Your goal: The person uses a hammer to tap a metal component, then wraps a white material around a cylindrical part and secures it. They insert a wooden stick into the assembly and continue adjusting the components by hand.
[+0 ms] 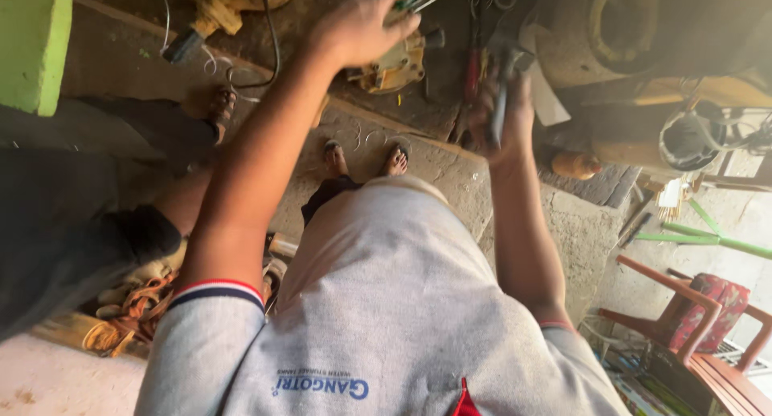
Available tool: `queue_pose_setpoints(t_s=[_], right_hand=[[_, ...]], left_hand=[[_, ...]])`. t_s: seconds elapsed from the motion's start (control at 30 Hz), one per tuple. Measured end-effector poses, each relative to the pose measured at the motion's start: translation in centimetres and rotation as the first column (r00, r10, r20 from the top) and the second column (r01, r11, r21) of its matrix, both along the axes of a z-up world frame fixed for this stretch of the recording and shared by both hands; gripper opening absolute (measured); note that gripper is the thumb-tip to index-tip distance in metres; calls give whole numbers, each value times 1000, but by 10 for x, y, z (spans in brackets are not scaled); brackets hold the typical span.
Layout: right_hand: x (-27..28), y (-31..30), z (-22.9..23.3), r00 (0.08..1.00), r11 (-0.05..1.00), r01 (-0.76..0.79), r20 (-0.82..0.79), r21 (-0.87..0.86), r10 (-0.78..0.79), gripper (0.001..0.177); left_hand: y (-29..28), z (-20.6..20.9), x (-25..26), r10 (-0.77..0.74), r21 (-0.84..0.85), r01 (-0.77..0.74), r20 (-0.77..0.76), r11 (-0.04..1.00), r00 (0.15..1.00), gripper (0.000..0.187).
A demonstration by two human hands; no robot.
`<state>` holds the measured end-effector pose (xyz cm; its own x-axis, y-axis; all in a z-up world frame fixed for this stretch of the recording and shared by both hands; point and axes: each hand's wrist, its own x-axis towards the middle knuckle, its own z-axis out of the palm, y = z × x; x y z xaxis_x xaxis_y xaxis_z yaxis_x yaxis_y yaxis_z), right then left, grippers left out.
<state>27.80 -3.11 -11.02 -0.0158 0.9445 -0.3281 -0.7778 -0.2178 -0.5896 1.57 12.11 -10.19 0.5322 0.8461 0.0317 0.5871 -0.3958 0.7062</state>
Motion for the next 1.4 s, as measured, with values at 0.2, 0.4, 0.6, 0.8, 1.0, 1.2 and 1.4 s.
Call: queue_pose_setpoints(t_s=[0.2,0.4,0.6,0.8,1.0,1.2,1.4], right_hand=[[9,-71,-12,839,981,-126,512,-149,185,19],[4,-68,14,817,963,-238,511,-124,267,27],[-10,-37,6,415,984,-180,906,-5,80,26],[-32,39,-8,49,937,-189,956,293,-289,31],[-51,78,-48,102,962,-35,959,270,-265,31],[-46,76,-71,108,944,-20,940,329,-325,27],[-48,66,-74,232,969,5,942,248,-242,29]], left_hand=[[-20,-49,14,120,392,-135,65,910,991,38],[-32,-35,28,155,297,-132,-55,946,986,36],[-37,-26,22,207,416,-200,28,887,978,29],[-40,-30,32,228,640,-218,69,737,971,32],[-25,-36,30,138,237,-127,-29,963,990,39],[-35,-45,41,219,609,-214,67,764,973,35],[-38,-41,33,173,502,-145,-9,853,985,34]])
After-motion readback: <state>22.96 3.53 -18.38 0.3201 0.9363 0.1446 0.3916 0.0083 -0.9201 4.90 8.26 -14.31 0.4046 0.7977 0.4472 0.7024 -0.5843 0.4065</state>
